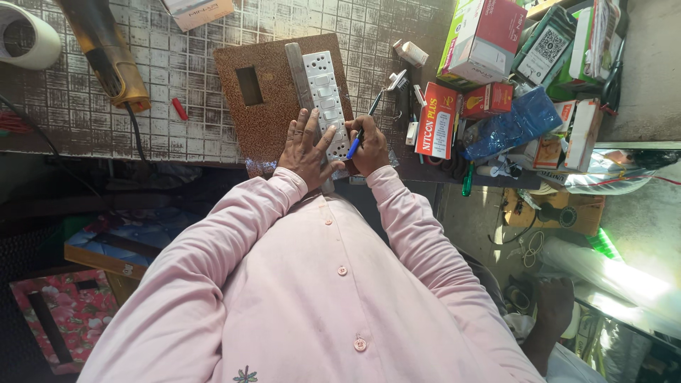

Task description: The person arranges multiple white electrical sockets on a brown board, uses a ruler and pen to mark positions, and then uses a screwdriver to secure the sockets to the board.

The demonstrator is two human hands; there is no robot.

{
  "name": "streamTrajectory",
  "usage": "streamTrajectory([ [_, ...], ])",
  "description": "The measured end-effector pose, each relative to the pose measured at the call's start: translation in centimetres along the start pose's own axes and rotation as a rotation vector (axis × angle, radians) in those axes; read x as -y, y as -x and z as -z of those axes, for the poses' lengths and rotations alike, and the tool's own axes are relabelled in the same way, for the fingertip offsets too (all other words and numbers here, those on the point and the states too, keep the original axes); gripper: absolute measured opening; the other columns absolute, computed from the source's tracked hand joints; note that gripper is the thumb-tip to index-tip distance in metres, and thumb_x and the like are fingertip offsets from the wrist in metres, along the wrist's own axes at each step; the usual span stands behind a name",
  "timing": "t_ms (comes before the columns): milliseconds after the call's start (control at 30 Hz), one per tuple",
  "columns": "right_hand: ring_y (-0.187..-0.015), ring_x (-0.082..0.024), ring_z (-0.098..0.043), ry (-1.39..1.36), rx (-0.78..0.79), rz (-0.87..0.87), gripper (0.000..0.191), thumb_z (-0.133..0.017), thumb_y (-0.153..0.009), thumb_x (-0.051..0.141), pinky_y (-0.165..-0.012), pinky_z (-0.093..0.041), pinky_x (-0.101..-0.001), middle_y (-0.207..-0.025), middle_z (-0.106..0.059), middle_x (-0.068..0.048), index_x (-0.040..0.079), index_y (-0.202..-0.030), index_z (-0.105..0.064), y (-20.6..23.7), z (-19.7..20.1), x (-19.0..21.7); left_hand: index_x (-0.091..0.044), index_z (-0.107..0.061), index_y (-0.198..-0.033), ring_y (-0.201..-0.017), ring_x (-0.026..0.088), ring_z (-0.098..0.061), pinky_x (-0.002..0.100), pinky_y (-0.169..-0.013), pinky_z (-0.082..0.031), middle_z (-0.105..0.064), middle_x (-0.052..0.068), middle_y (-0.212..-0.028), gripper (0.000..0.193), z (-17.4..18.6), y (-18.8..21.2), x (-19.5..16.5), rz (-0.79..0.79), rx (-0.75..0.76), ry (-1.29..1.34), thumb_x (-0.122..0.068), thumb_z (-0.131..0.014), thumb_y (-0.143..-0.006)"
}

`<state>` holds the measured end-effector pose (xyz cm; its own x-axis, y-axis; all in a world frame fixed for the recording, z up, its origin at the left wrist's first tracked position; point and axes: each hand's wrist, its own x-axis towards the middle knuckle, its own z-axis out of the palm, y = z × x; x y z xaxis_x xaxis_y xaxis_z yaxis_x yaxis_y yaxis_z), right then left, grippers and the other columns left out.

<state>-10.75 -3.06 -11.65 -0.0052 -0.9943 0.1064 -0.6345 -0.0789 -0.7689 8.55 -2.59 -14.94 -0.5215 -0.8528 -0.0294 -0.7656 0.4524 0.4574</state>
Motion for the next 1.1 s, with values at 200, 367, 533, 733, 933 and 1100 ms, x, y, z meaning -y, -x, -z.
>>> streamTrajectory([
  [200, -0.095, -0.036, -0.075, 0.011, -0.006, 0.007, 0.014, -0.059, -0.097, 0.002, -0.083, -0.058, -0.0448, -0.104, -0.076, -0.014, 0.008, -0.105, -0.048, 0.1, 0.0, -0.1, -0.022, -0.035, -0.161, -0.156, 0.04, 0.006, 0.056, -0.127, -0.001, -0.004, 0.022, -0.167, 0.09, 0.0, -0.1, 0.1, 0.005, 0.03, 0.006, -0.076, -0.053, -0.091],
  [367, -0.095, -0.036, -0.075, 0.021, -0.014, 0.027, 0.014, -0.059, -0.097, 0.003, -0.083, -0.058, -0.0449, -0.103, -0.076, -0.014, 0.008, -0.105, -0.049, 0.2, -0.1, -0.2, -0.023, -0.034, -0.161, -0.156, 0.04, 0.006, 0.055, -0.127, -0.001, -0.004, 0.022, -0.168, 0.089, 0.0, -0.1, 0.1, 0.008, 0.038, 0.011, -0.075, -0.052, -0.092],
  [533, -0.095, -0.035, -0.076, 0.006, -0.018, 0.012, 0.013, -0.059, -0.098, 0.003, -0.083, -0.059, -0.0437, -0.103, -0.076, -0.014, 0.008, -0.104, -0.049, 0.2, -0.1, -0.3, -0.023, -0.033, -0.161, -0.157, 0.039, 0.006, 0.055, -0.127, -0.001, -0.005, 0.021, -0.167, 0.089, 0.0, -0.1, 0.1, 0.012, 0.056, 0.008, -0.076, -0.051, -0.092],
  [733, -0.092, -0.028, -0.078, -0.059, -0.005, -0.067, 0.007, -0.057, -0.103, 0.008, -0.077, -0.061, -0.0388, -0.104, -0.077, -0.012, 0.009, -0.108, -0.052, -0.3, 0.2, 0.2, -0.023, -0.033, -0.161, -0.157, 0.038, 0.006, 0.055, -0.127, -0.001, -0.004, 0.02, -0.168, 0.089, -0.1, -0.1, 0.1, 0.016, 0.053, 0.007, -0.077, -0.049, -0.091],
  [933, -0.088, -0.024, -0.069, 0.015, -0.254, 0.158, 0.017, -0.064, -0.109, 0.012, -0.075, -0.055, -0.0328, -0.106, -0.071, -0.015, 0.001, -0.121, -0.067, -0.9, 3.7, 1.3, -0.024, -0.033, -0.161, -0.156, 0.038, 0.005, 0.055, -0.127, 0.0, -0.005, 0.02, -0.168, 0.085, 0.1, -0.1, 0.1, 0.016, 0.051, 0.016, -0.074, -0.048, -0.094],
  [1100, -0.072, -0.011, -0.072, -0.088, -0.148, 0.009, 0.013, -0.069, -0.102, 0.014, -0.061, -0.055, -0.026, -0.085, -0.073, -0.006, 0.001, -0.102, -0.069, -0.9, 4.5, 2.3, -0.025, -0.033, -0.161, -0.157, 0.037, 0.004, 0.054, -0.127, -0.001, -0.006, 0.021, -0.168, 0.085, 0.1, -0.1, -0.1, 0.022, 0.061, 0.027, -0.073, -0.05, -0.093],
])
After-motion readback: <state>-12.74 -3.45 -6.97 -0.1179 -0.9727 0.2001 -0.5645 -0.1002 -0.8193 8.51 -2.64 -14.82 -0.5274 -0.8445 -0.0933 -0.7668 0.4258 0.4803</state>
